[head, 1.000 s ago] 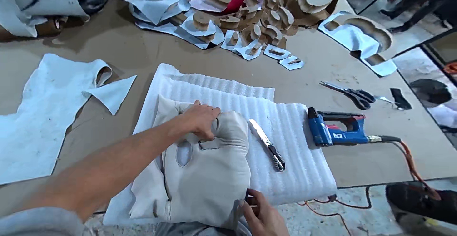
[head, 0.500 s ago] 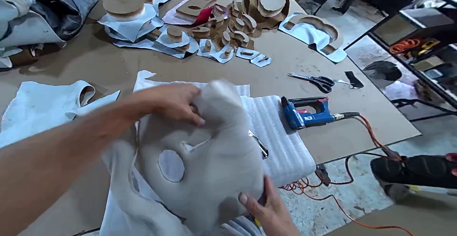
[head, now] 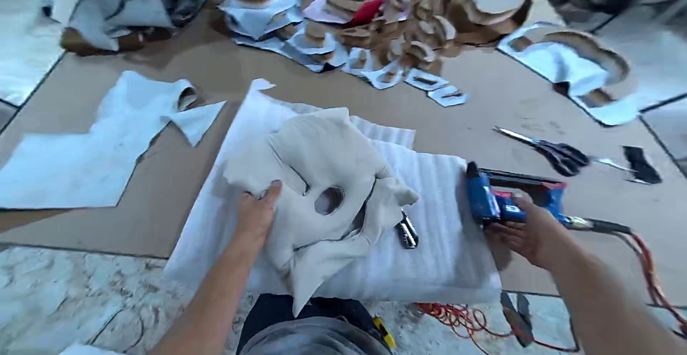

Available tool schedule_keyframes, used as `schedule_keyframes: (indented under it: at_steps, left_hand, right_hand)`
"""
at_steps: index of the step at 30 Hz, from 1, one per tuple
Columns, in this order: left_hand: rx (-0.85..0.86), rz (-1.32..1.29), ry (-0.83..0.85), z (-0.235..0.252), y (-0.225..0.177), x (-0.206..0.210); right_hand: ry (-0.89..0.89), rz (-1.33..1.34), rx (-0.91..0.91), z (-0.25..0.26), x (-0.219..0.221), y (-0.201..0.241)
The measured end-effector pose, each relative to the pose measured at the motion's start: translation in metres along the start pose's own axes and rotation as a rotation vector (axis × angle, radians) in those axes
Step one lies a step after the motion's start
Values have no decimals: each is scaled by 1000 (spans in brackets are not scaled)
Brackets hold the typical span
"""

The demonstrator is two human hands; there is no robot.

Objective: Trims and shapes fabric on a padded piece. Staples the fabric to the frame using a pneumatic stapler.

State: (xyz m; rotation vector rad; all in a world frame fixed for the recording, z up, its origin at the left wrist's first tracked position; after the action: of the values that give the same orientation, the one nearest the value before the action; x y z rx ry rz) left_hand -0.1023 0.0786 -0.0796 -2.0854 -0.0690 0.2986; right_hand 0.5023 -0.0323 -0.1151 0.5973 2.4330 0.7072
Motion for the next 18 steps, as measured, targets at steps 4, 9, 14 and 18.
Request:
schedule_keyframes:
  at_steps: [4, 9, 14, 18]
  left_hand:
    - [-51, 96, -24, 8, 20, -28]
    - [564, 645, -355, -34, -47, -55]
    - [1165, 1043, -22, -19, -59, 1]
    - [1156, 1088, 41, 11, -27, -3]
  right_hand:
    - [-24, -79, 40, 4, 11, 9]
    - [-88, 308, -61, -11, 20, 16]
    - [-58, 580, -305, -36, 19, 20]
    - [42, 546, -712, -122, 39, 45]
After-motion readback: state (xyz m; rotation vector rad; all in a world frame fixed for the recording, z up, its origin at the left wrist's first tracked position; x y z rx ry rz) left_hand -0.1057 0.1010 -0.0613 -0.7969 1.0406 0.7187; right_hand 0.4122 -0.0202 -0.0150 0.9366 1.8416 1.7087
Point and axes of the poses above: each hand's wrist, its own z-axis towards the middle knuckle, its own x-axis out of the palm, y = z × x, the point moved 10 cm from there along z, towards the middle knuckle, and after that the axes turned 4 degrees about y, right-handed, at the moved point
